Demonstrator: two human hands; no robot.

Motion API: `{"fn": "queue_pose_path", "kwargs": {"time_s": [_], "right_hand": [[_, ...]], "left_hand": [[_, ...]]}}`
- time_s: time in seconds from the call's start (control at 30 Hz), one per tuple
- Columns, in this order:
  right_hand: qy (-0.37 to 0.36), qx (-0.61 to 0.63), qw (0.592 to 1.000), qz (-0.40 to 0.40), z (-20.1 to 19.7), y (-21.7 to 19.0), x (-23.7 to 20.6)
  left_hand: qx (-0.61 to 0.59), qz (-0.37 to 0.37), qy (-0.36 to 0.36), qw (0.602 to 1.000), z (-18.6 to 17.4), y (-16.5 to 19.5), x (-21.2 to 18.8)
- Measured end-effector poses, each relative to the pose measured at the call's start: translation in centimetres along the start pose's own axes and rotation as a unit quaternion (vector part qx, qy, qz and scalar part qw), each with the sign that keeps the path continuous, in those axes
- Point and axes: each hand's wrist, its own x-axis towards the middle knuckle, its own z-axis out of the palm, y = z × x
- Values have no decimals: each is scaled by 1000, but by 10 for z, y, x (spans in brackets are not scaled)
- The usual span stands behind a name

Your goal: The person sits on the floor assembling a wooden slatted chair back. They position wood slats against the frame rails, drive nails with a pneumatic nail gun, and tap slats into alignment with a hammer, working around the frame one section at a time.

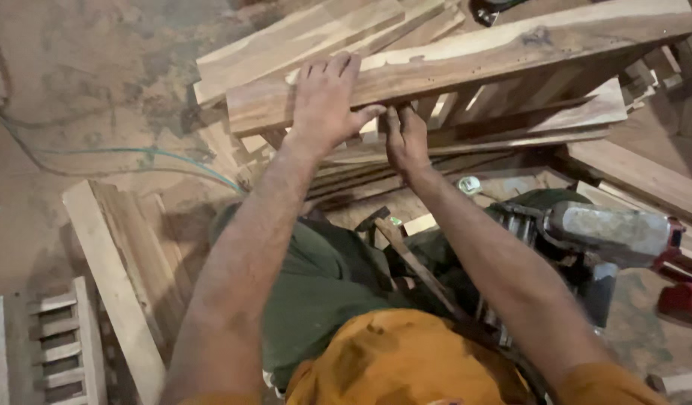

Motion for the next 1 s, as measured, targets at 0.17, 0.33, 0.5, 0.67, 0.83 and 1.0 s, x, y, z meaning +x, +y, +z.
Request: {"fn": "queue_pose_path", "kwargs": {"time_s": [0.17,0.33,0.5,0.67,0.83,1.0], "right_hand": [[6,-56,998,-27,-3,-13,3],[-58,49,996,-50,-21,-30,8],[-45,-51,998,-8,-18,-36,0],[-49,102,989,96,-17,-29,-1],[-90,180,973,116,-28,-23,6],[-152,335,912,185,-33,-29,8]], "left_hand": [[13,-20,10,1000,-7,9,-1],[-1,-16,6,1000,-19,13,5],[62,-100,49,992,-1,29,-24],[85,-140,161,973,21,60,-54],[54,-217,152,963,37,70,-48],[183,-226,161,943,49,64,-35]]}}
